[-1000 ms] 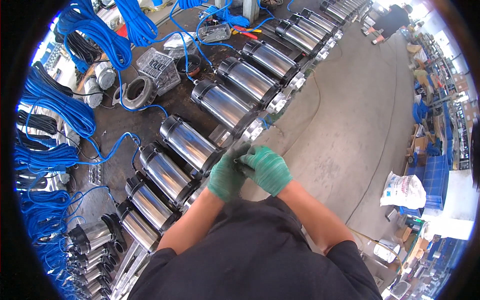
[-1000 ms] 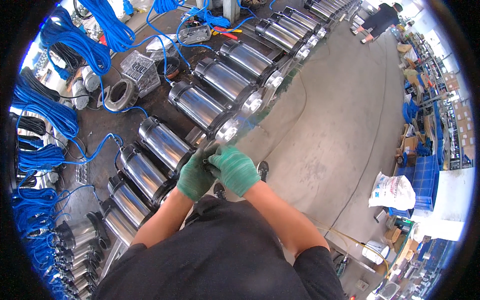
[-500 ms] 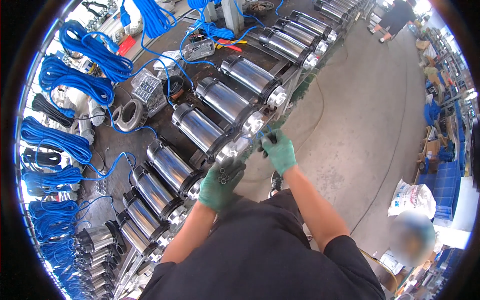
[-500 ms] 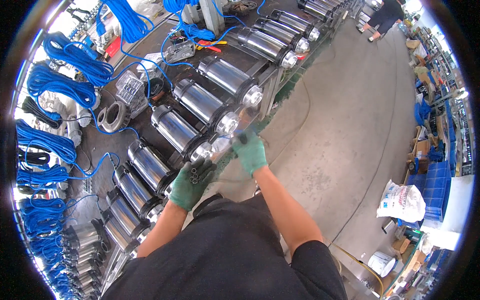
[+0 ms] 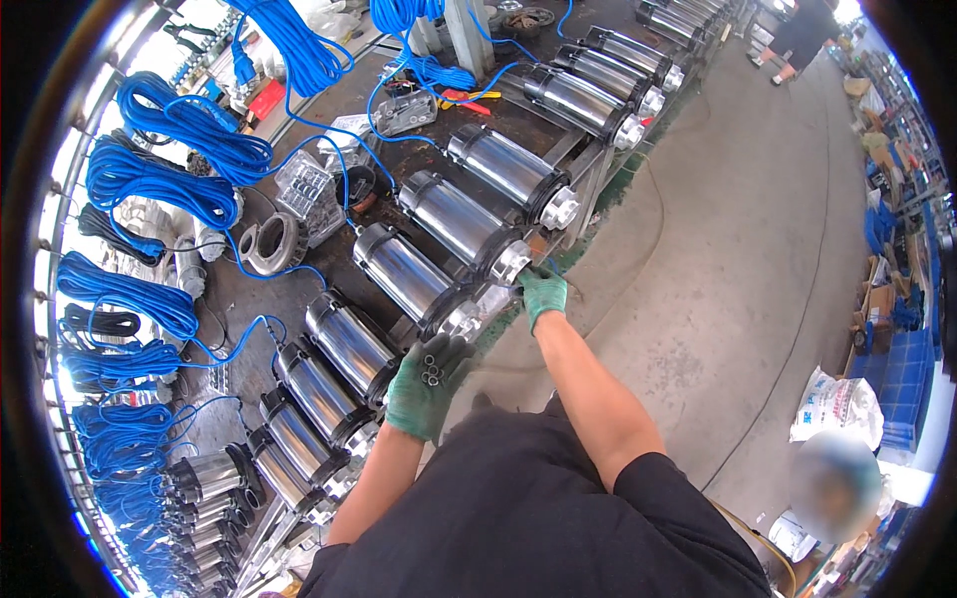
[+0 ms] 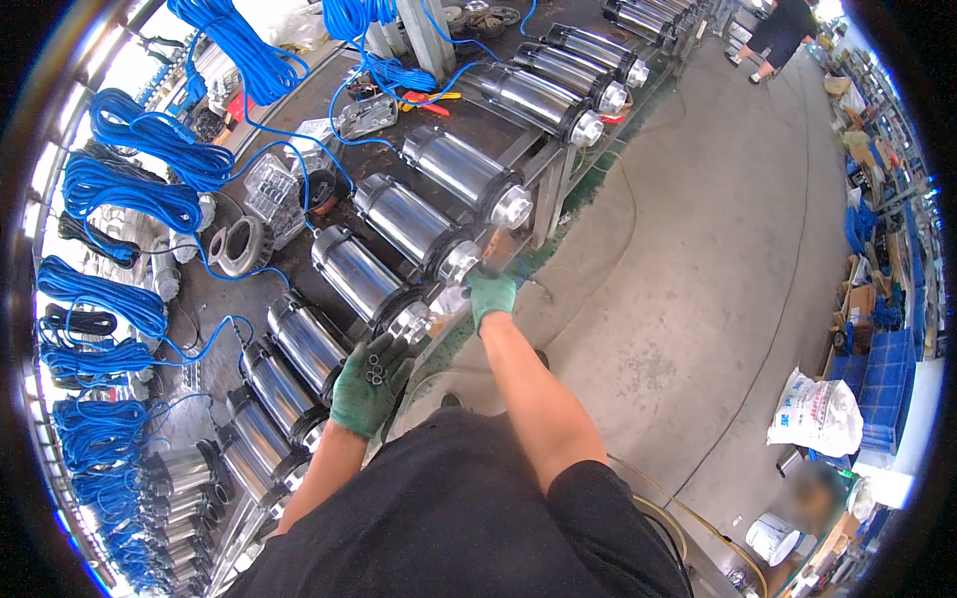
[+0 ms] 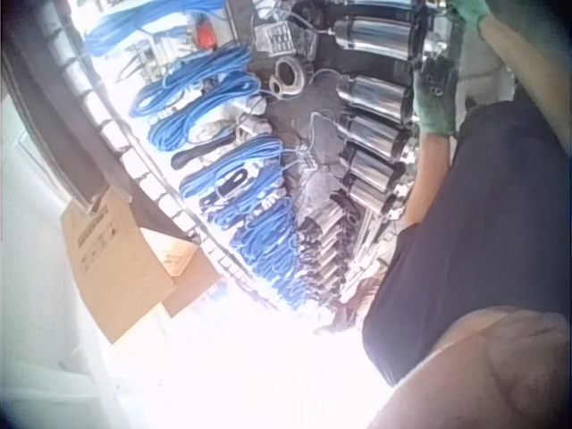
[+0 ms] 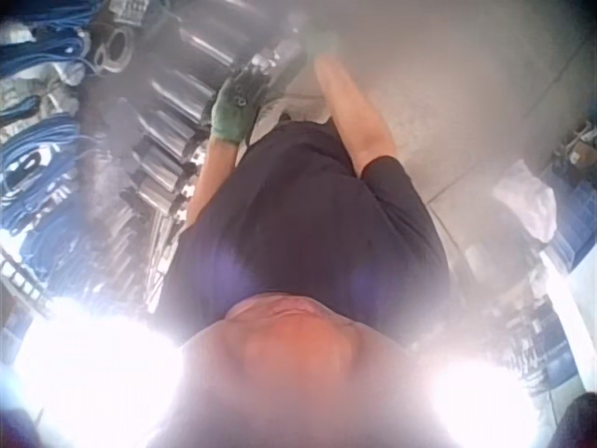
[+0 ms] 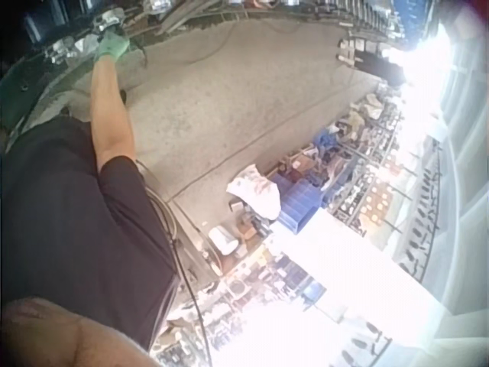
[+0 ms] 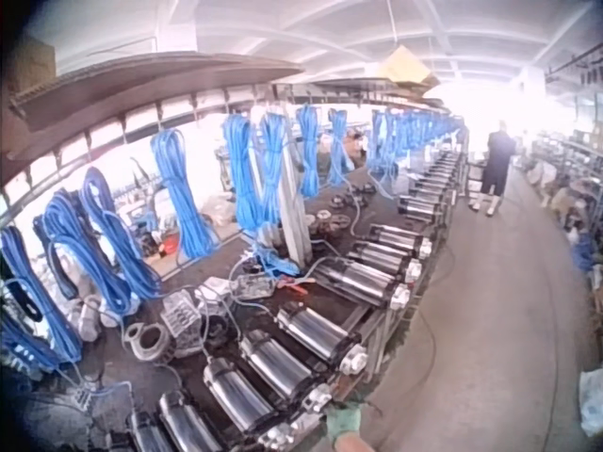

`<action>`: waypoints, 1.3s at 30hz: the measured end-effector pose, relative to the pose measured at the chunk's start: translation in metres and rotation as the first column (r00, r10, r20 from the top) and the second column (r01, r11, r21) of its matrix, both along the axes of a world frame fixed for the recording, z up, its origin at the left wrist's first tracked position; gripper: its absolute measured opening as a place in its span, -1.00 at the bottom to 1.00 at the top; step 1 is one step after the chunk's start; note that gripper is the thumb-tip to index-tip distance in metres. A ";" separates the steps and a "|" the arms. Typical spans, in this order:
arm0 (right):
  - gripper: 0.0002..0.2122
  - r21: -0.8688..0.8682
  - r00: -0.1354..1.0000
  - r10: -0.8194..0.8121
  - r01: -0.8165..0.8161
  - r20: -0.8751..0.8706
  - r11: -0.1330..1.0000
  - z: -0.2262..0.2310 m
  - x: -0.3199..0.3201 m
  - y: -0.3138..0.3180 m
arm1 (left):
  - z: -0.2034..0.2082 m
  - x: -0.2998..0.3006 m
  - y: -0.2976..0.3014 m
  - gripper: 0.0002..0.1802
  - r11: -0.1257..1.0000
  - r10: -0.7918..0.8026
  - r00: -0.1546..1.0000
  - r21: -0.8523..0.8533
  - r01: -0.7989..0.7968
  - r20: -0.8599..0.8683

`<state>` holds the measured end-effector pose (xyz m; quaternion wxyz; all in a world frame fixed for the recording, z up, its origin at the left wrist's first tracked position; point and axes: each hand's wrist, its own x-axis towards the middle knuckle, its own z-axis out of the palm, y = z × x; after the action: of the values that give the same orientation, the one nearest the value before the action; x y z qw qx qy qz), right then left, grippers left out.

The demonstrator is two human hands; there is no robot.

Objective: The person retrieves circular metal components from a bag and places them onto the ends of large cylindrical pump housings lined up on a workbench. They then use a pneumatic screwdriver to fasten the components to the housings.

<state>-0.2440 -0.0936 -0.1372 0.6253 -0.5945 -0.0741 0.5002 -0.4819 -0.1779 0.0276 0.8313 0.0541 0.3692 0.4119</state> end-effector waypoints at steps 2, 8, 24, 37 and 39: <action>-0.83 -0.006 0.997 0.041 -0.041 0.067 0.999 -0.009 0.006 0.001 | -0.002 0.001 0.004 -0.53 1.000 -0.008 1.000 -0.009 0.008 0.010; -0.83 -0.020 0.995 0.080 -0.079 0.055 0.997 0.015 -0.008 -0.008 | -0.005 -0.010 0.008 -0.53 0.997 -0.007 1.000 -0.076 0.004 -0.029; -0.89 -0.081 0.650 0.136 -0.114 0.748 0.990 -0.013 0.002 0.001 | 0.001 -0.005 0.014 -0.53 0.997 -0.009 0.999 -0.078 0.006 -0.033; -0.83 -0.042 0.700 0.153 -0.172 0.698 0.984 -0.051 0.006 0.008 | 0.004 0.000 0.017 -0.49 0.997 -0.074 0.997 0.003 0.074 -0.034; -0.83 -0.032 0.683 0.185 -0.231 0.707 0.972 -0.042 0.014 0.003 | 0.005 0.005 0.019 -0.47 0.997 -0.078 0.997 -0.005 0.078 0.023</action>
<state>-0.2303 -0.0909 -0.1793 0.5059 -0.7088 -0.3891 0.3005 -0.4767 -0.1584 0.0329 0.8510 0.0614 0.3585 0.3788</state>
